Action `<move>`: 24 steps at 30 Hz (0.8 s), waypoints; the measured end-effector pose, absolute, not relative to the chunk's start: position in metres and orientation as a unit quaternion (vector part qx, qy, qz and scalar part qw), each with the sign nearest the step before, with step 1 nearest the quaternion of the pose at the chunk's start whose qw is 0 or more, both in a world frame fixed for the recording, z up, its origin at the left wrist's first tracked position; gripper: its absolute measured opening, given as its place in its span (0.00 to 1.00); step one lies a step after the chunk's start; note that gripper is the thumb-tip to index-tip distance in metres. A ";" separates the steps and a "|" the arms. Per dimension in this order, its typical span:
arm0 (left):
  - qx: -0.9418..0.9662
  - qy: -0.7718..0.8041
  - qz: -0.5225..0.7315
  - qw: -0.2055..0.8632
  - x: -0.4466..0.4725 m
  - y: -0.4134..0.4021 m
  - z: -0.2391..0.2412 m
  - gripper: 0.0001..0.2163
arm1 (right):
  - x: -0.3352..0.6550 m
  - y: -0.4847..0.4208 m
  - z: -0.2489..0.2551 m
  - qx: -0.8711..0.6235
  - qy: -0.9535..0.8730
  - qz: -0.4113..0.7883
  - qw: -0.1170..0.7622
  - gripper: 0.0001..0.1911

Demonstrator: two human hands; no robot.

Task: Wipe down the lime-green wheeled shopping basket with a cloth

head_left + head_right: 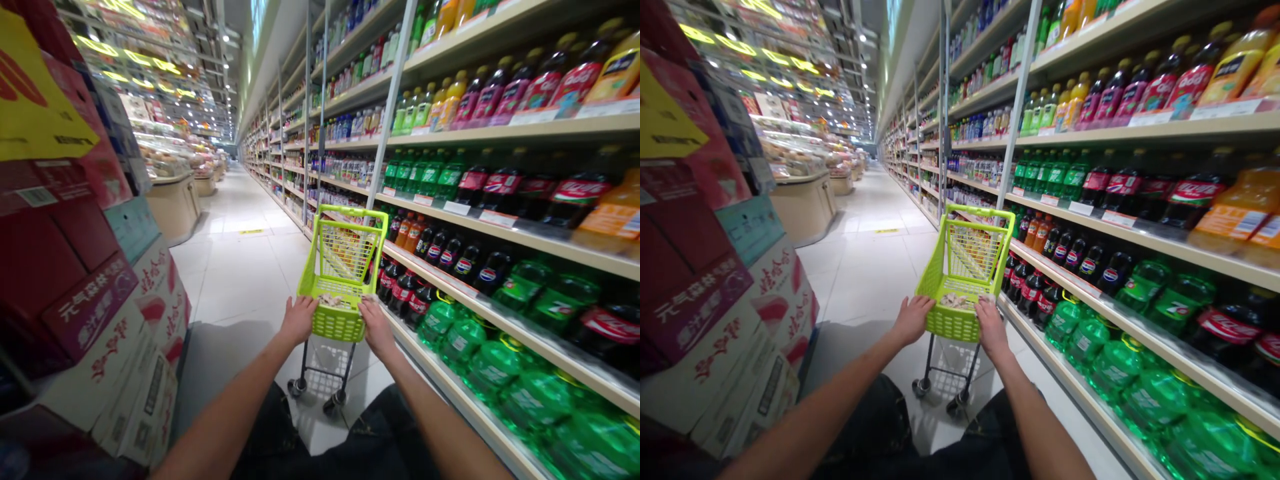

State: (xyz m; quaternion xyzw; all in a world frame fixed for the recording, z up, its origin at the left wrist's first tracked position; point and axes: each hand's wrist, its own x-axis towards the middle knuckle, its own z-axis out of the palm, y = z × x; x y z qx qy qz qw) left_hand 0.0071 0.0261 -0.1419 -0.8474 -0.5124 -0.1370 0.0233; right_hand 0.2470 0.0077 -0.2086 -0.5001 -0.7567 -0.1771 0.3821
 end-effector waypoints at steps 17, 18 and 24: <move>-0.892 -0.428 -0.143 0.033 0.024 0.020 -0.158 0.24 | 0.263 0.009 -0.186 -0.551 -0.743 -0.139 0.352 0.22; -0.894 -0.426 -0.139 0.026 0.025 0.020 -0.157 0.25 | 0.270 0.008 -0.185 -0.558 -0.732 -0.143 0.364 0.22; -0.899 -0.415 -0.137 0.036 0.042 0.009 -0.154 0.24 | 0.227 0.002 -0.185 -0.473 -0.795 -0.075 0.372 0.27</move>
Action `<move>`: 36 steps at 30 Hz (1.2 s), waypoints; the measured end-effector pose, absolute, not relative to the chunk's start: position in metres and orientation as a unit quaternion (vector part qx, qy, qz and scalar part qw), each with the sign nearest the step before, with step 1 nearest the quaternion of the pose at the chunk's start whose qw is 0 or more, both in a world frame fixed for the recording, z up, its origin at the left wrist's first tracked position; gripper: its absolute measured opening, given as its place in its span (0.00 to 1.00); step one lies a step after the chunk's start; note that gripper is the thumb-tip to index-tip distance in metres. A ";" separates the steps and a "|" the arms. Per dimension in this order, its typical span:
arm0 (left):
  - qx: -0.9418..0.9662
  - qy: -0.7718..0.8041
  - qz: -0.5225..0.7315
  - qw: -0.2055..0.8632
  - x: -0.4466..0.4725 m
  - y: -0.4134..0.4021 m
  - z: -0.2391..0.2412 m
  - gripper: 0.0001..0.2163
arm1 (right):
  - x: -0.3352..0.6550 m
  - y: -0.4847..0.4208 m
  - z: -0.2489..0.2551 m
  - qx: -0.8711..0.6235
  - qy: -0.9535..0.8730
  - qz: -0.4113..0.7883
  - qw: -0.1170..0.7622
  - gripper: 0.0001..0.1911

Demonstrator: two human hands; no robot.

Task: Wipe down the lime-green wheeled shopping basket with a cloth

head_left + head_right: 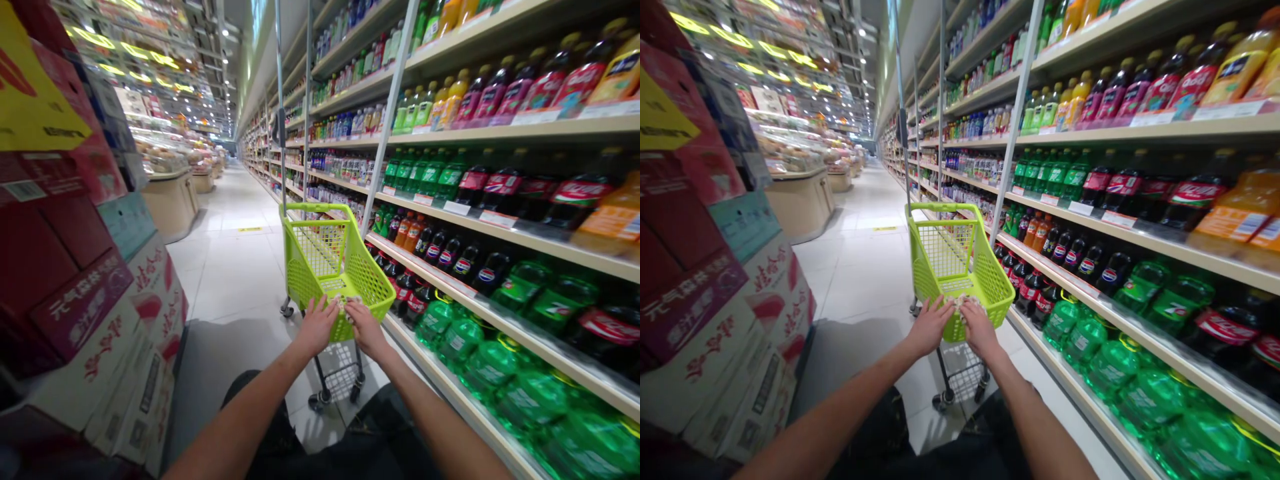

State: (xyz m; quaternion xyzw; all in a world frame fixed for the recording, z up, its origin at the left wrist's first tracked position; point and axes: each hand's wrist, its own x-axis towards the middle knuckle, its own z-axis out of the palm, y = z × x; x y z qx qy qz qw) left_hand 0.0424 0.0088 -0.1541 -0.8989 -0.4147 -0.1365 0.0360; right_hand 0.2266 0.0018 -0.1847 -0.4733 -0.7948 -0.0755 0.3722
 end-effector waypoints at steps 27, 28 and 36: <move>-0.867 -0.488 -0.072 0.074 0.050 0.060 -0.114 0.29 | 0.278 -0.026 -0.185 -0.587 -0.667 -0.091 0.450 0.22; -0.868 -0.487 -0.066 0.074 0.051 0.059 -0.114 0.29 | 0.268 -0.022 -0.184 -0.579 -0.672 -0.098 0.452 0.23; -0.874 -0.461 -0.109 0.111 0.040 0.048 -0.111 0.27 | 0.231 0.000 -0.176 -0.536 -0.729 -0.158 0.395 0.24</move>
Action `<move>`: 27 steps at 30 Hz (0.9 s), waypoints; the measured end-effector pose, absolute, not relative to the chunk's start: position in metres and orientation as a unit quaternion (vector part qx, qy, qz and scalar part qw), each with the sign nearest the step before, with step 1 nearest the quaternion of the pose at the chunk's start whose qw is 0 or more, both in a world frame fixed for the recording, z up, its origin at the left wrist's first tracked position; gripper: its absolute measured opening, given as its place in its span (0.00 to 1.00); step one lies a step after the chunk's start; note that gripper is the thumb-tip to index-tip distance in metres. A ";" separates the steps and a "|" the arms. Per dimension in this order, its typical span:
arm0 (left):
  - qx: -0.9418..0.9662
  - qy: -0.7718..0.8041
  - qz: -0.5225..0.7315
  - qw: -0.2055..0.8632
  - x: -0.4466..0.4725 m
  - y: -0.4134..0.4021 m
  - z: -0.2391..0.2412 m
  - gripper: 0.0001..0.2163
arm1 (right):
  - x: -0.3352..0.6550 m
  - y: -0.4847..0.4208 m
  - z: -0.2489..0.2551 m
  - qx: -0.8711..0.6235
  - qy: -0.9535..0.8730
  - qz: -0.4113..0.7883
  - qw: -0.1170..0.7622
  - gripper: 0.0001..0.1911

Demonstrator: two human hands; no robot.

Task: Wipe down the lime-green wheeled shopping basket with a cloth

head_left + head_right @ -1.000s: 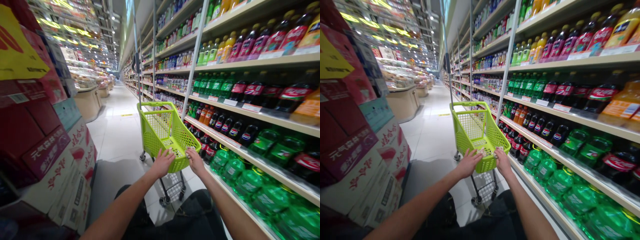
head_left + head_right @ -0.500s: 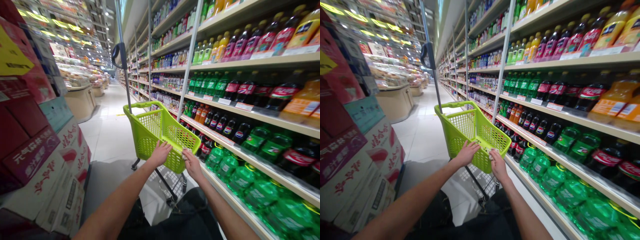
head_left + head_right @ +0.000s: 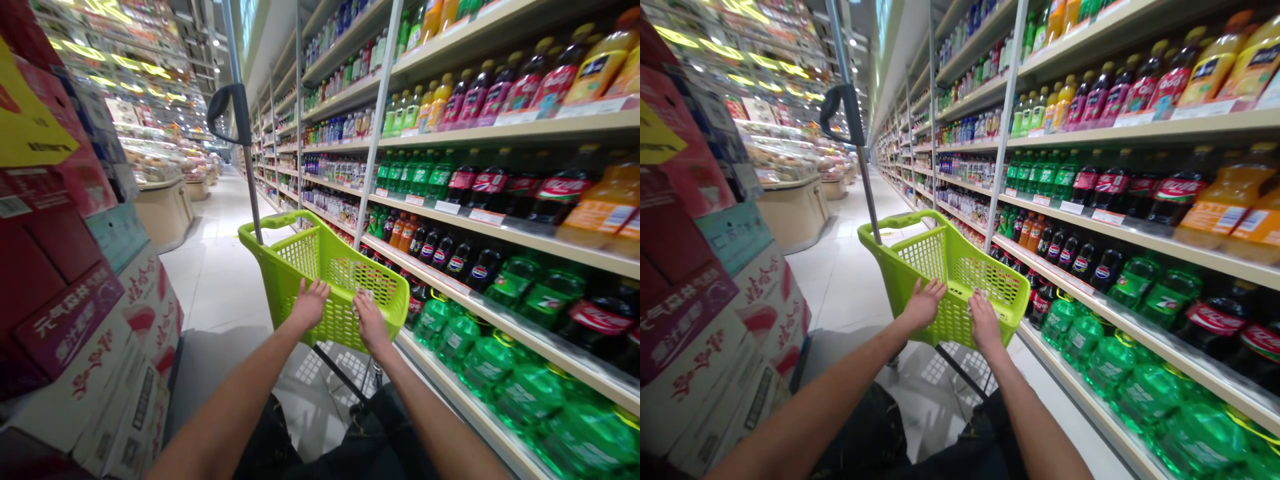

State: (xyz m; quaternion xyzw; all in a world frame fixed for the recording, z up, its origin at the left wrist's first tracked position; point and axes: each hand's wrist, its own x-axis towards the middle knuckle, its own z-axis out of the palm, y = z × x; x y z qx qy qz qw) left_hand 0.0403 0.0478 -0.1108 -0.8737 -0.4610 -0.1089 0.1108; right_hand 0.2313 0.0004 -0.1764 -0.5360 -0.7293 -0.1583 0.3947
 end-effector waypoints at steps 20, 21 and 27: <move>-0.830 -0.483 -0.176 0.218 0.011 0.041 -0.095 0.25 | 0.238 0.016 -0.178 -0.581 -0.652 -0.160 0.460 0.26; -0.830 -0.483 -0.174 0.217 0.013 0.039 -0.096 0.25 | 0.242 0.016 -0.178 -0.593 -0.633 -0.160 0.471 0.26; -0.829 -0.456 -0.207 0.249 0.008 0.036 -0.097 0.23 | 0.167 0.044 -0.144 -0.513 -0.680 -0.089 0.516 0.27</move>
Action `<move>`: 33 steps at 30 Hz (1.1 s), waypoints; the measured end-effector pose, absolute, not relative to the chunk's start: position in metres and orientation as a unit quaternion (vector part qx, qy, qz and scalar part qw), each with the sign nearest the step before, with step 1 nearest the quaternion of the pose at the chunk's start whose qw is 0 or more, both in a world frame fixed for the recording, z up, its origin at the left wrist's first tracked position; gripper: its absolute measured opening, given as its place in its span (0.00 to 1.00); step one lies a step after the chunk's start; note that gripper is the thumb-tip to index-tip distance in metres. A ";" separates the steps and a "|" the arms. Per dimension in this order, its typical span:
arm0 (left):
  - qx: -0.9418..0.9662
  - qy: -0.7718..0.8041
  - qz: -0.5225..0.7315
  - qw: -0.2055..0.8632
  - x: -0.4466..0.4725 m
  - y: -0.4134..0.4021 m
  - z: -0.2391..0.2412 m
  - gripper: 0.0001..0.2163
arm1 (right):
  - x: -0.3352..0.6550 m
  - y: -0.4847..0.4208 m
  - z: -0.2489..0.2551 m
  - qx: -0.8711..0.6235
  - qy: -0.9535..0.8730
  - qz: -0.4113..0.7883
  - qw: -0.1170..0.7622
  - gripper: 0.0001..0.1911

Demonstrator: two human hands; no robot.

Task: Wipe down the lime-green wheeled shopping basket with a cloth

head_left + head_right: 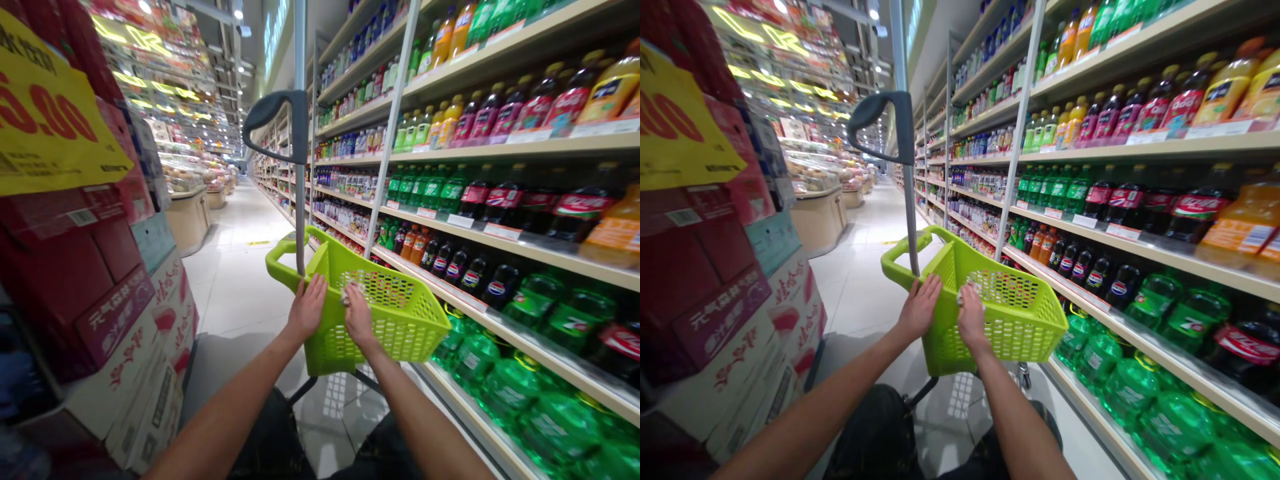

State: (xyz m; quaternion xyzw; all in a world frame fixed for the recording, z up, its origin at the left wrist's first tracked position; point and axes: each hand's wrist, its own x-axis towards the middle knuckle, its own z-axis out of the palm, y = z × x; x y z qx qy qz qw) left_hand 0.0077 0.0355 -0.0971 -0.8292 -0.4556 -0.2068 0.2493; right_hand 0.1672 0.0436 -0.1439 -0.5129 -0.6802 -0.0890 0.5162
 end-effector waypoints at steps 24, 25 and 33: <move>-0.739 -0.533 -0.333 0.241 -0.037 0.043 -0.096 0.25 | 0.151 0.045 -0.137 -0.502 -0.698 -0.078 0.505 0.26; -0.735 -0.542 -0.329 0.240 -0.040 0.045 -0.095 0.26 | 0.153 0.044 -0.138 -0.515 -0.685 -0.074 0.510 0.25; -0.769 -0.533 -0.269 0.228 -0.047 0.043 -0.080 0.27 | 0.077 0.056 -0.095 -0.446 -0.749 -0.064 0.485 0.25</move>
